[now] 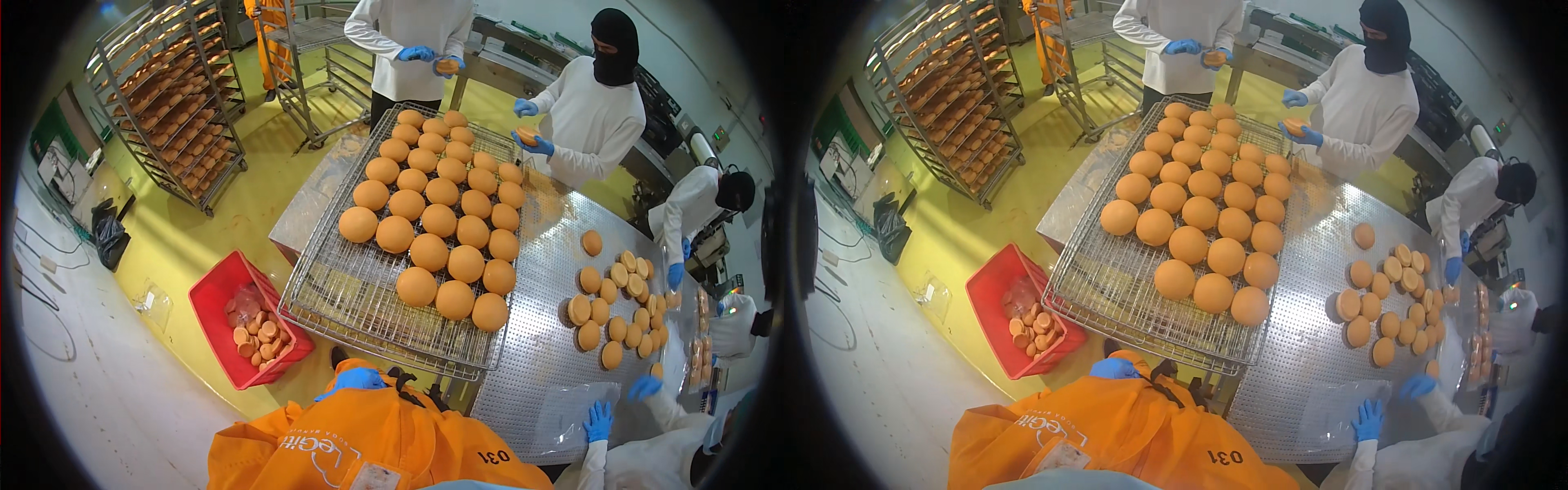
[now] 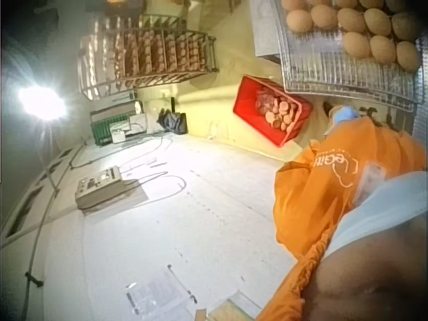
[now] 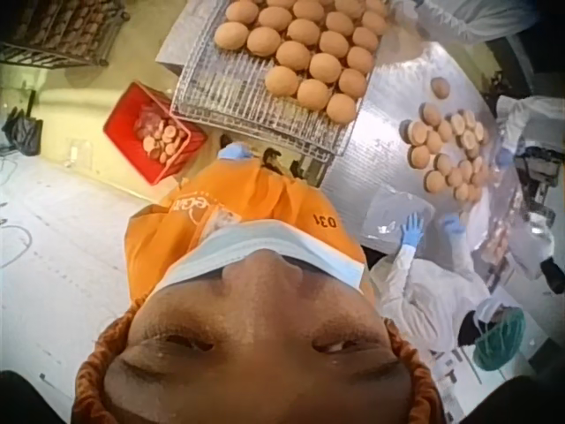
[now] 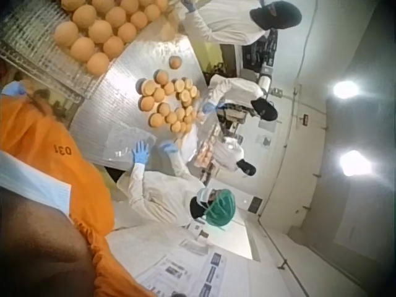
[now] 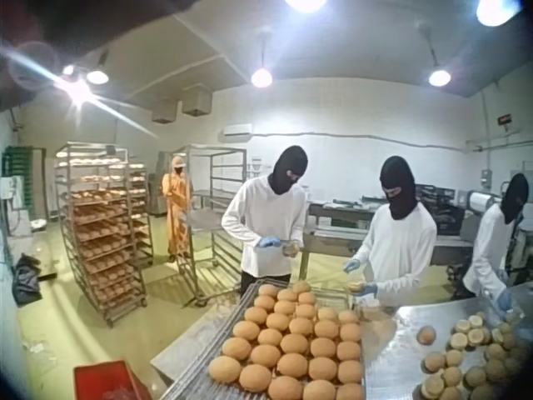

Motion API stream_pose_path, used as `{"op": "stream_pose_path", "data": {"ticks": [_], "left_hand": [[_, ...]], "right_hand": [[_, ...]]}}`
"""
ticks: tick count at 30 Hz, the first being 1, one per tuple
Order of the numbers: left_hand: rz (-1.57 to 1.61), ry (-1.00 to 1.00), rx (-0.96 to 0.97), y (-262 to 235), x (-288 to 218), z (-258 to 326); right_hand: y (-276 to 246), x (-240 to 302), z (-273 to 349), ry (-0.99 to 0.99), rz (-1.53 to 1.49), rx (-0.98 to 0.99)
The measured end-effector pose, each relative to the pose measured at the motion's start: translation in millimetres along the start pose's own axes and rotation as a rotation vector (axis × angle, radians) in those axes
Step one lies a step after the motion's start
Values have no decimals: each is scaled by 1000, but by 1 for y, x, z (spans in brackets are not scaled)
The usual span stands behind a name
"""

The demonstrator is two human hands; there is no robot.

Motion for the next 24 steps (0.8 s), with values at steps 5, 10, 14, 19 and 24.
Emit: {"op": "stream_pose_path", "data": {"ticks": [5,10,14,19,24], "left_hand": [[-30,-51,-2,0,1,12],[48,308,-212,55,73,-24],[-34,-176,47,-25,12,32],[459,-147,90,-20,53,49],[492,-608,-57,-58,14,132]], "right_hand": [[-2,-19,-2,-160,1278,237],[-35,-31,7,-30,1071,27],[-6,-54,5,252,1609,296],[-40,-49,23,-173,-344,-17],[-27,-59,9,-114,614,105]]}}
Point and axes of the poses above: each hand's wrist, its own z-axis away from the middle knuckle, its own y-axis out of the palm, x = y × z, the point moved 1 cm from there along -z, towards the middle knuckle, and after that the axes turned 13 degrees about -y, right-handed, at the moved point
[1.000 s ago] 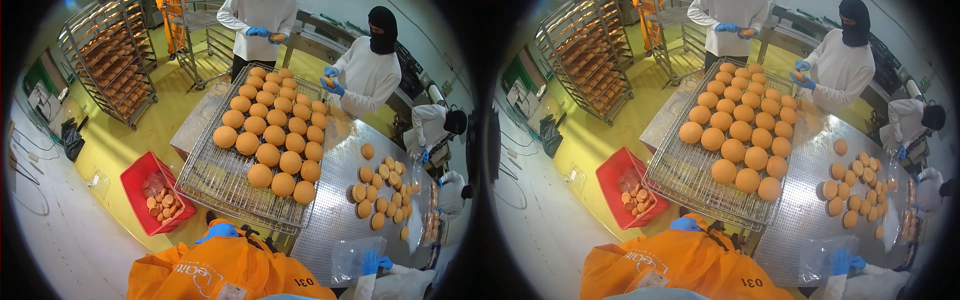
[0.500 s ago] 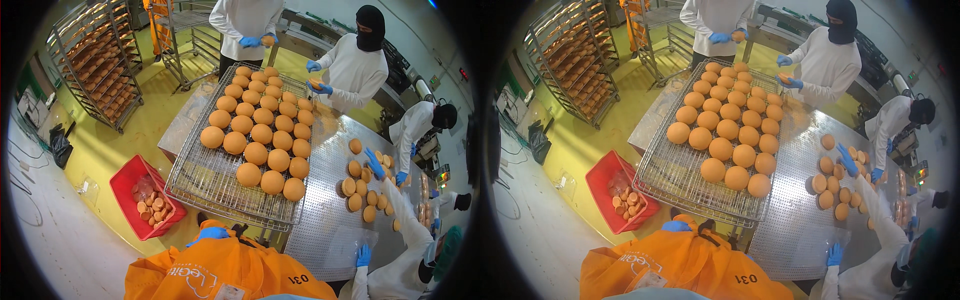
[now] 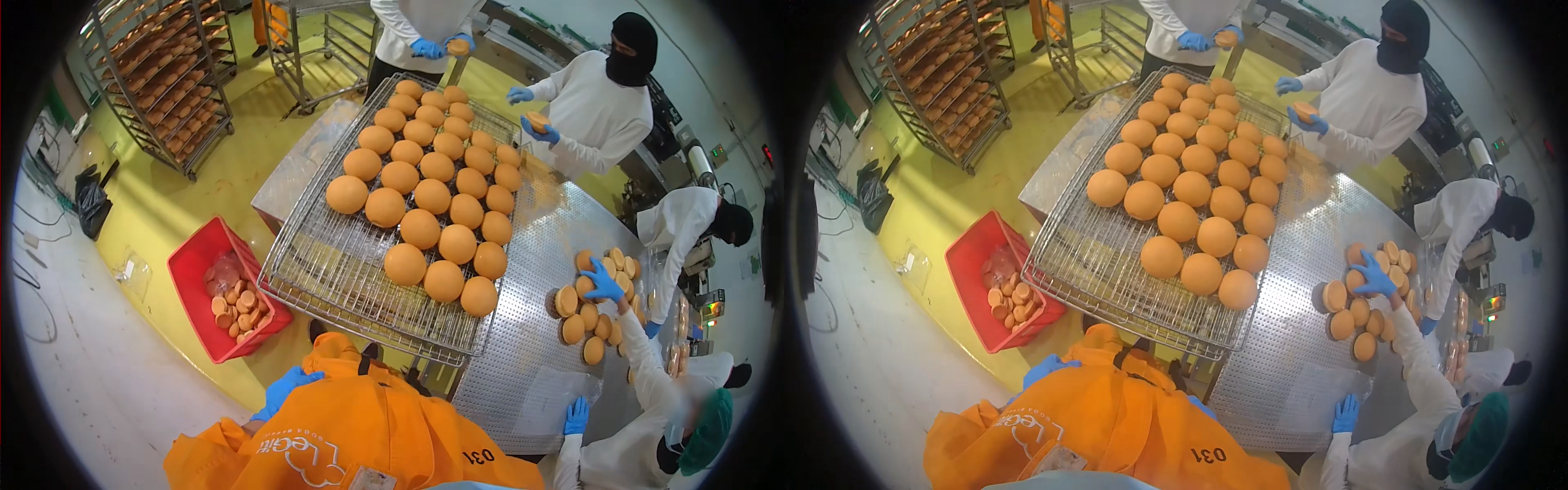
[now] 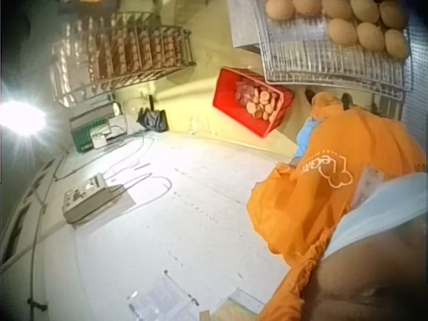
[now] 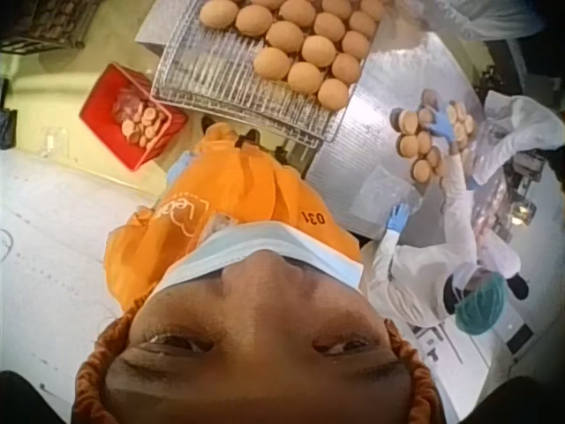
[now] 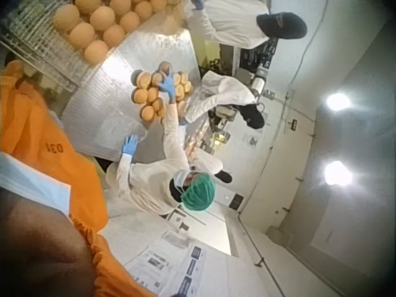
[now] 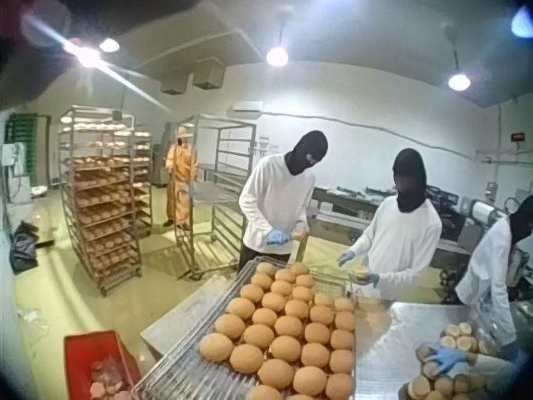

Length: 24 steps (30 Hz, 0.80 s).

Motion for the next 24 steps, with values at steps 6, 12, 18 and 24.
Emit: {"op": "stream_pose_path", "data": {"ticks": [6,12,18,24], "left_hand": [[206,-243,-76,15,43,10],[282,-294,-9,33,86,-12],[239,-274,-65,36,90,-18],[261,-293,-73,44,99,-25]], "right_hand": [[0,6,-2,86,440,71],[-51,28,-31,-102,670,109],[-15,111,-298,-569,571,470],[-61,147,-275,-501,661,411]]}}
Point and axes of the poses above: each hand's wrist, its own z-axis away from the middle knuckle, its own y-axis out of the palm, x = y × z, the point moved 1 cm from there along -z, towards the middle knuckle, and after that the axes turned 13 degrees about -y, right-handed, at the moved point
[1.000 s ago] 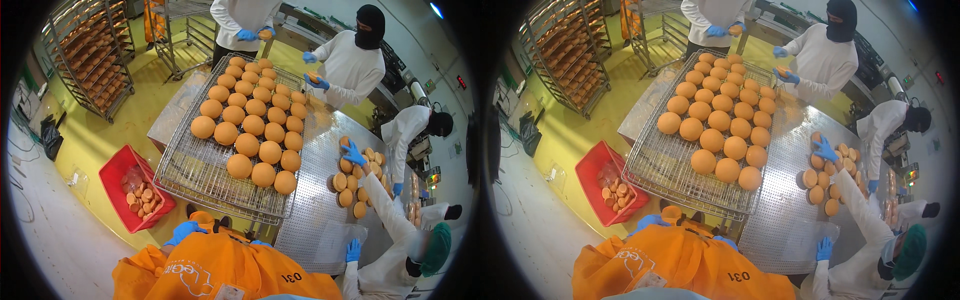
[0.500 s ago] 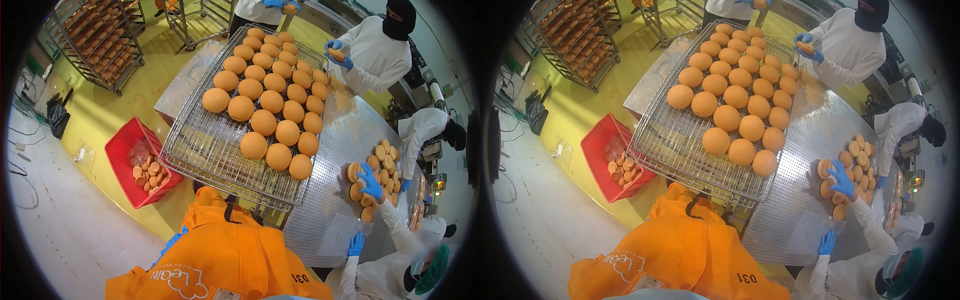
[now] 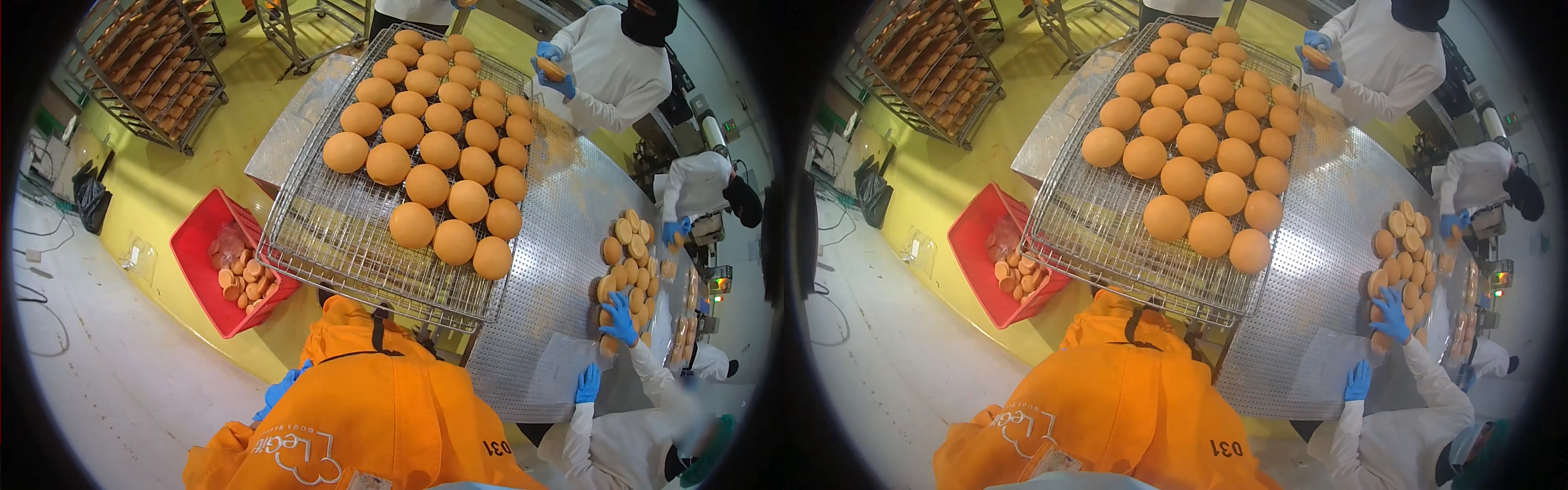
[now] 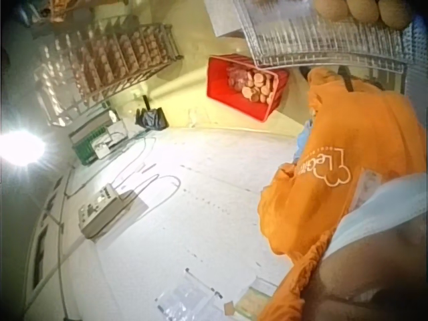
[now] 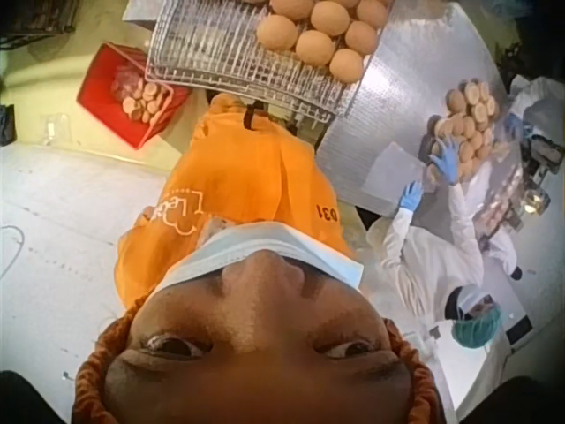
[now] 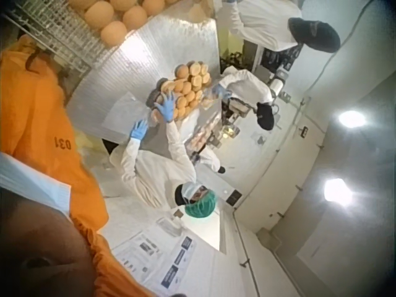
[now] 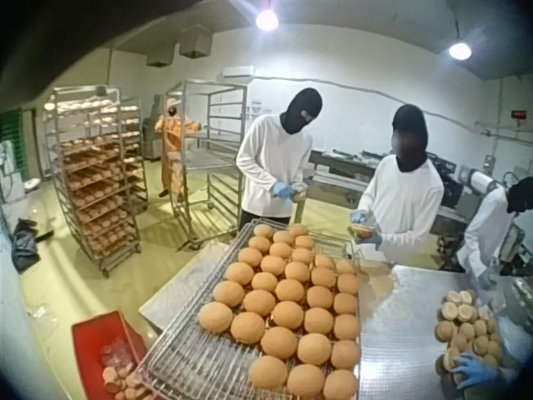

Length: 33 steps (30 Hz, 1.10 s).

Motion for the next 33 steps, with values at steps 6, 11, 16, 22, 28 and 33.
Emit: {"op": "stream_pose_path", "data": {"ticks": [6,11,16,22,28,33], "left_hand": [[-12,4,1,-1,3,-12],[3,-20,5,4,15,-19],[4,-29,6,8,17,-27],[19,-33,12,14,32,-40],[-207,486,-118,-10,-43,38],[-257,818,624,-51,-59,-22]], "right_hand": [[40,88,67,366,-267,-44],[81,209,71,730,-852,-76],[93,343,15,989,-1461,-40],[93,418,-44,996,-1831,70],[58,394,-101,826,-1871,-101],[41,392,-184,688,-1803,-58]]}}
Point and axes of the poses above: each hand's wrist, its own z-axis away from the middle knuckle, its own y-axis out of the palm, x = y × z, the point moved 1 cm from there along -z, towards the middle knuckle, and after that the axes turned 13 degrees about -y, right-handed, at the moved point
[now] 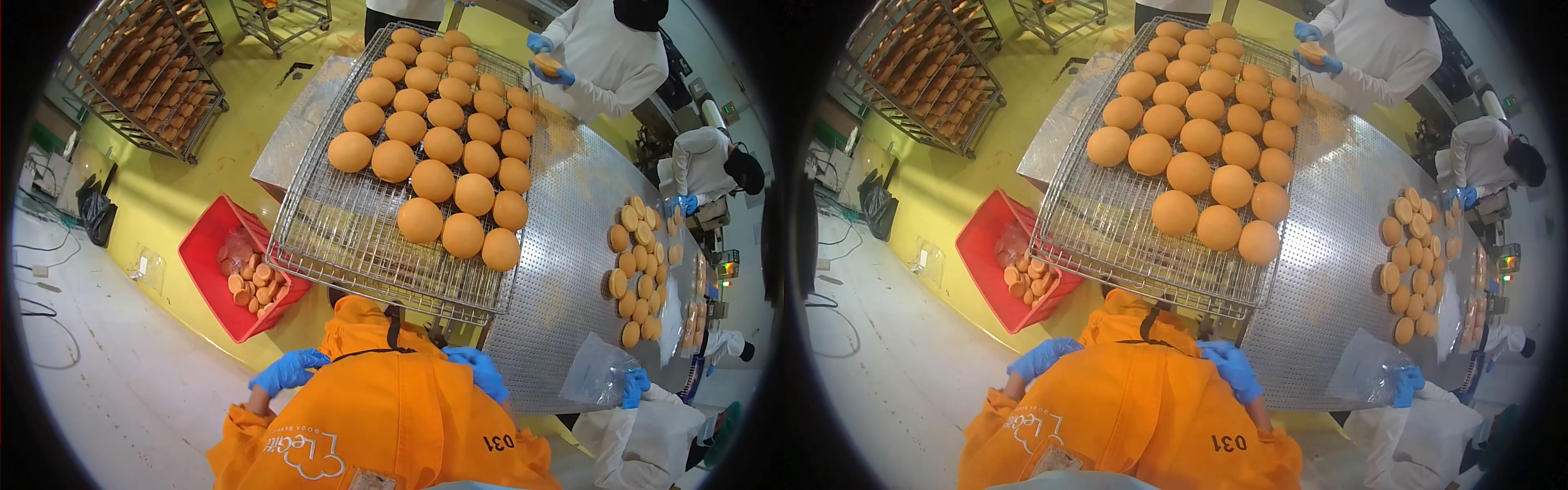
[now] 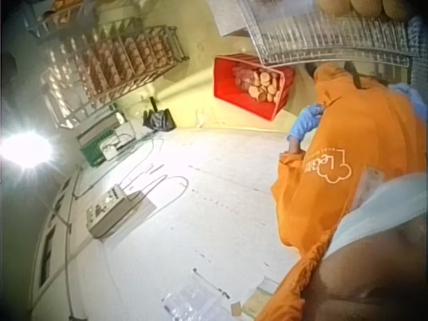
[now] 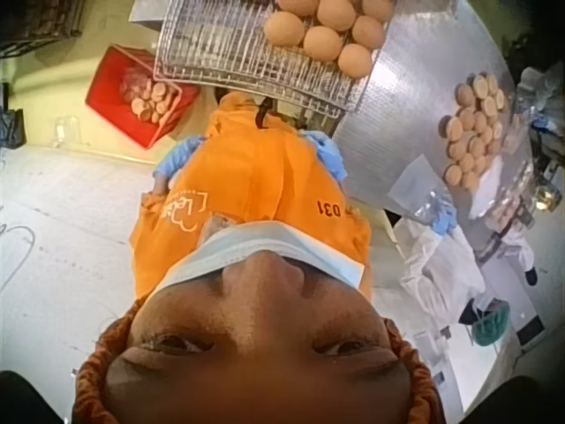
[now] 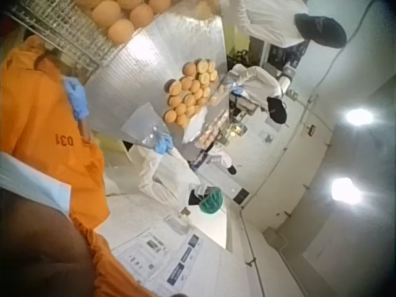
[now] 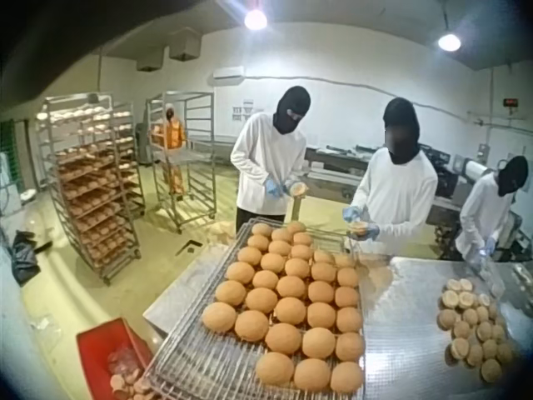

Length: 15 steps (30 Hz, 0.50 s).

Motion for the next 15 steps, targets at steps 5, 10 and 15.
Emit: {"op": "stream_pose_path", "data": {"ticks": [5,10,15], "left_hand": [[34,38,124,-10,-63,-36],[-365,340,80,9,-22,-73],[-591,422,10,14,-28,-80]], "right_hand": [[2,-44,-50,-32,601,363],[3,3,-30,-96,574,487],[5,2,-33,-65,643,480]]}}
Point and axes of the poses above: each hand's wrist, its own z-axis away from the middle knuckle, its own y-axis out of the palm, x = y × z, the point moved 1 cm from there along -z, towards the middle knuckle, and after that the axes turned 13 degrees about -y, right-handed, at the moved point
